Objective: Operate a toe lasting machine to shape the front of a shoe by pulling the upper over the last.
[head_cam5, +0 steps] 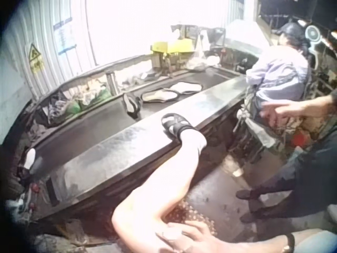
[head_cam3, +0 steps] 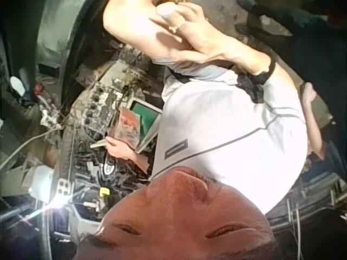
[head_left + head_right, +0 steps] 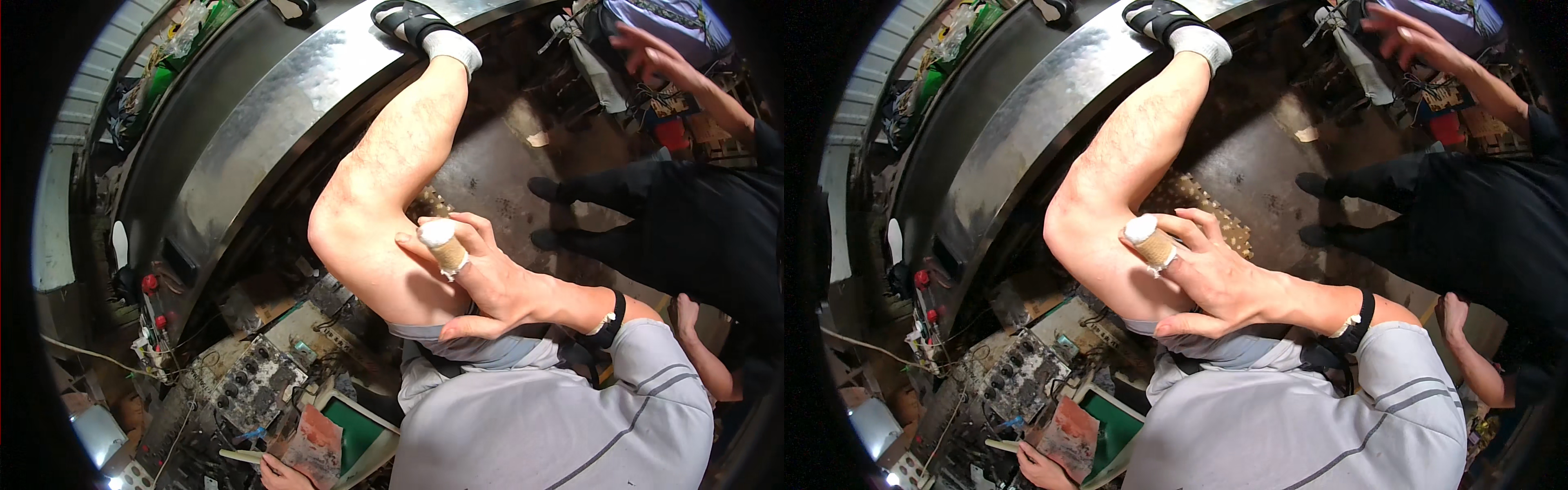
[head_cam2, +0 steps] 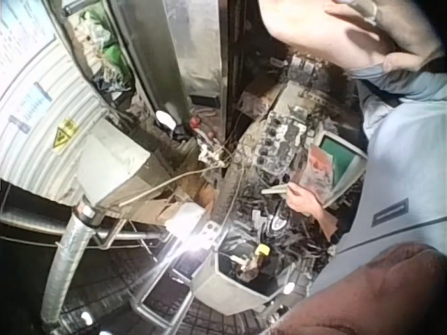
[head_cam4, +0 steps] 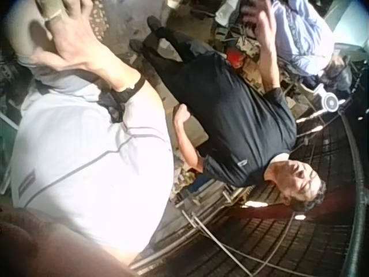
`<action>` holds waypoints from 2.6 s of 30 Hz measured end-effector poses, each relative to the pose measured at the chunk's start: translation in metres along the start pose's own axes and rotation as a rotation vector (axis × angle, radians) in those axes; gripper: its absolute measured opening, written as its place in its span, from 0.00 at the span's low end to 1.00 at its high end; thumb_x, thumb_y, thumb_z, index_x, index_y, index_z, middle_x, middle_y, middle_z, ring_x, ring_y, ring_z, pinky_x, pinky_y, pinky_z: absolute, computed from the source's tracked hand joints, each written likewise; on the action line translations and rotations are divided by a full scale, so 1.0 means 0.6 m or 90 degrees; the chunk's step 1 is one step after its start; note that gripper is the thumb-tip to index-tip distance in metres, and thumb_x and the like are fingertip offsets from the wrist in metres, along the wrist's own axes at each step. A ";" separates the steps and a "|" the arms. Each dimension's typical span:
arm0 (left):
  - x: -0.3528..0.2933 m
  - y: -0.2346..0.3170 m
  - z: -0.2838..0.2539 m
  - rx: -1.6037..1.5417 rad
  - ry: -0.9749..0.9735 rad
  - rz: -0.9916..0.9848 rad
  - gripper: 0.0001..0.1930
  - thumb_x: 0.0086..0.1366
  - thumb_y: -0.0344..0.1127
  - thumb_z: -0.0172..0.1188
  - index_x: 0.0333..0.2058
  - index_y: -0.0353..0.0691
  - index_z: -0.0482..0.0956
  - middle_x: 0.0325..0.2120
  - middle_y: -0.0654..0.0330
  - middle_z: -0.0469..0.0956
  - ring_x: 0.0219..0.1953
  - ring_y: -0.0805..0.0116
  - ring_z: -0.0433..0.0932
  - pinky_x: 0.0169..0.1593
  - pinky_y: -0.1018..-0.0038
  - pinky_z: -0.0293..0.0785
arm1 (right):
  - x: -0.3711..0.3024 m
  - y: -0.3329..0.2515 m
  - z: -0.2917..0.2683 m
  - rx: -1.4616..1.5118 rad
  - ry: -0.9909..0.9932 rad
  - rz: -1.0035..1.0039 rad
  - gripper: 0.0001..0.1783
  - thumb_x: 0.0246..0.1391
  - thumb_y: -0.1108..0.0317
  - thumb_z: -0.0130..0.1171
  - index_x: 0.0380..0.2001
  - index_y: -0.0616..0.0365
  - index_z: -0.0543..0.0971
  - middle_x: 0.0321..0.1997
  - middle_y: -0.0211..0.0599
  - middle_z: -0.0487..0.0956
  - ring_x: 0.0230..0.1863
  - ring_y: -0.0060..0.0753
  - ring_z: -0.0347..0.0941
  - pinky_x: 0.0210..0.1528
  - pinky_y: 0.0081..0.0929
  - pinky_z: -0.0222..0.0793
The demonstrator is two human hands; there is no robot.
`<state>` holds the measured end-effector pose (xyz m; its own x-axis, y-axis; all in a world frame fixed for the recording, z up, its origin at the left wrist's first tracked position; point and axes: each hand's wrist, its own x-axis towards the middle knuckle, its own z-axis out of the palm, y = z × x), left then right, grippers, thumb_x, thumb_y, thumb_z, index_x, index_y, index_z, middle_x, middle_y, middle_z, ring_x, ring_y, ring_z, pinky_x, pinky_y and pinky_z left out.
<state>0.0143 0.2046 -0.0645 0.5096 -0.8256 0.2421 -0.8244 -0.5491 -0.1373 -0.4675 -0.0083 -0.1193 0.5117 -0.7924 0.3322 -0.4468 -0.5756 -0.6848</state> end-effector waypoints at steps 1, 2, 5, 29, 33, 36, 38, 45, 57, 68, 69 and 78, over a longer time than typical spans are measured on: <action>-0.002 -0.002 0.000 0.008 -0.007 -0.007 0.25 0.75 0.50 0.52 0.35 0.30 0.84 0.27 0.39 0.78 0.30 0.37 0.75 0.36 0.52 0.69 | 0.004 -0.003 -0.006 -0.004 -0.037 0.016 0.49 0.55 0.37 0.62 0.66 0.66 0.64 0.67 0.52 0.67 0.69 0.56 0.59 0.68 0.63 0.46; -0.003 -0.003 0.001 0.009 -0.010 -0.009 0.25 0.75 0.50 0.52 0.35 0.30 0.84 0.27 0.39 0.78 0.30 0.37 0.75 0.36 0.52 0.69 | 0.002 -0.005 -0.008 -0.003 -0.040 0.017 0.49 0.55 0.37 0.62 0.66 0.66 0.64 0.67 0.52 0.67 0.69 0.56 0.59 0.68 0.63 0.46; 0.000 -0.004 0.006 0.006 0.005 0.001 0.25 0.75 0.50 0.52 0.35 0.30 0.83 0.27 0.38 0.79 0.30 0.37 0.75 0.36 0.52 0.70 | -0.009 -0.012 -0.010 -0.017 -0.051 0.027 0.47 0.55 0.37 0.61 0.64 0.66 0.68 0.64 0.49 0.71 0.68 0.55 0.63 0.69 0.62 0.45; 0.009 0.019 -0.007 -0.003 -0.006 0.001 0.24 0.74 0.49 0.53 0.38 0.30 0.84 0.30 0.39 0.80 0.33 0.36 0.76 0.39 0.51 0.71 | -0.024 -0.007 -0.004 -0.059 -0.034 -0.028 0.46 0.57 0.36 0.58 0.65 0.64 0.67 0.57 0.53 0.76 0.67 0.50 0.63 0.71 0.61 0.38; 0.007 0.009 0.000 0.011 0.014 0.017 0.23 0.74 0.48 0.54 0.38 0.31 0.84 0.30 0.40 0.80 0.33 0.38 0.77 0.38 0.52 0.71 | 0.001 -0.007 -0.008 -0.029 -0.002 -0.009 0.47 0.57 0.37 0.59 0.66 0.65 0.66 0.57 0.49 0.76 0.66 0.49 0.64 0.71 0.61 0.38; 0.005 0.005 0.005 0.006 0.029 0.020 0.22 0.74 0.48 0.55 0.37 0.31 0.84 0.29 0.41 0.80 0.32 0.39 0.77 0.38 0.52 0.71 | 0.002 -0.008 -0.012 -0.039 -0.031 -0.001 0.47 0.58 0.37 0.59 0.66 0.65 0.66 0.56 0.45 0.78 0.65 0.49 0.65 0.71 0.61 0.38; 0.004 0.002 0.007 0.003 0.039 0.028 0.22 0.73 0.49 0.55 0.36 0.31 0.84 0.29 0.41 0.80 0.32 0.39 0.77 0.38 0.52 0.71 | -0.008 -0.007 -0.017 -0.060 -0.058 0.003 0.47 0.58 0.35 0.57 0.65 0.66 0.68 0.58 0.44 0.77 0.65 0.47 0.65 0.72 0.60 0.38; 0.008 0.011 0.000 0.019 0.020 0.013 0.23 0.74 0.49 0.54 0.34 0.31 0.84 0.27 0.41 0.79 0.30 0.39 0.76 0.36 0.52 0.70 | -0.020 -0.006 -0.020 -0.066 -0.074 0.015 0.44 0.59 0.35 0.56 0.63 0.65 0.72 0.60 0.40 0.77 0.62 0.45 0.67 0.71 0.61 0.39; 0.009 0.038 -0.022 -0.008 -0.004 -0.033 0.27 0.74 0.52 0.52 0.36 0.30 0.84 0.29 0.38 0.79 0.32 0.37 0.76 0.38 0.50 0.71 | -0.076 -0.018 -0.025 -0.031 -0.011 -0.068 0.27 0.56 0.53 0.64 0.52 0.61 0.80 0.47 0.29 0.85 0.52 0.40 0.79 0.70 0.62 0.42; 0.011 0.035 -0.034 -0.016 -0.008 -0.019 0.27 0.74 0.53 0.52 0.34 0.32 0.85 0.28 0.40 0.81 0.31 0.39 0.77 0.37 0.51 0.71 | -0.098 -0.037 -0.020 0.005 0.078 -0.045 0.17 0.46 0.78 0.70 0.42 0.57 0.81 0.39 0.31 0.84 0.40 0.32 0.80 0.63 0.56 0.58; 0.010 0.027 -0.030 0.001 0.026 0.012 0.26 0.74 0.53 0.52 0.33 0.33 0.86 0.28 0.41 0.81 0.30 0.39 0.77 0.36 0.51 0.72 | -0.099 -0.037 -0.015 0.010 0.096 -0.030 0.18 0.45 0.80 0.70 0.43 0.58 0.81 0.40 0.31 0.84 0.40 0.33 0.80 0.63 0.55 0.59; 0.015 -0.036 -0.005 0.017 -0.058 -0.073 0.23 0.74 0.50 0.52 0.45 0.33 0.81 0.37 0.46 0.81 0.43 0.42 0.76 0.54 0.53 0.69 | -0.032 -0.064 -0.013 0.007 0.205 0.027 0.17 0.48 0.84 0.68 0.42 0.61 0.80 0.36 0.32 0.86 0.39 0.39 0.79 0.60 0.45 0.62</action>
<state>0.0357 0.2096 -0.0566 0.6218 -0.7645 0.1703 -0.7529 -0.6433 -0.1391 -0.4658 0.0277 -0.0945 0.2333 -0.8399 0.4900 -0.4533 -0.5398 -0.7093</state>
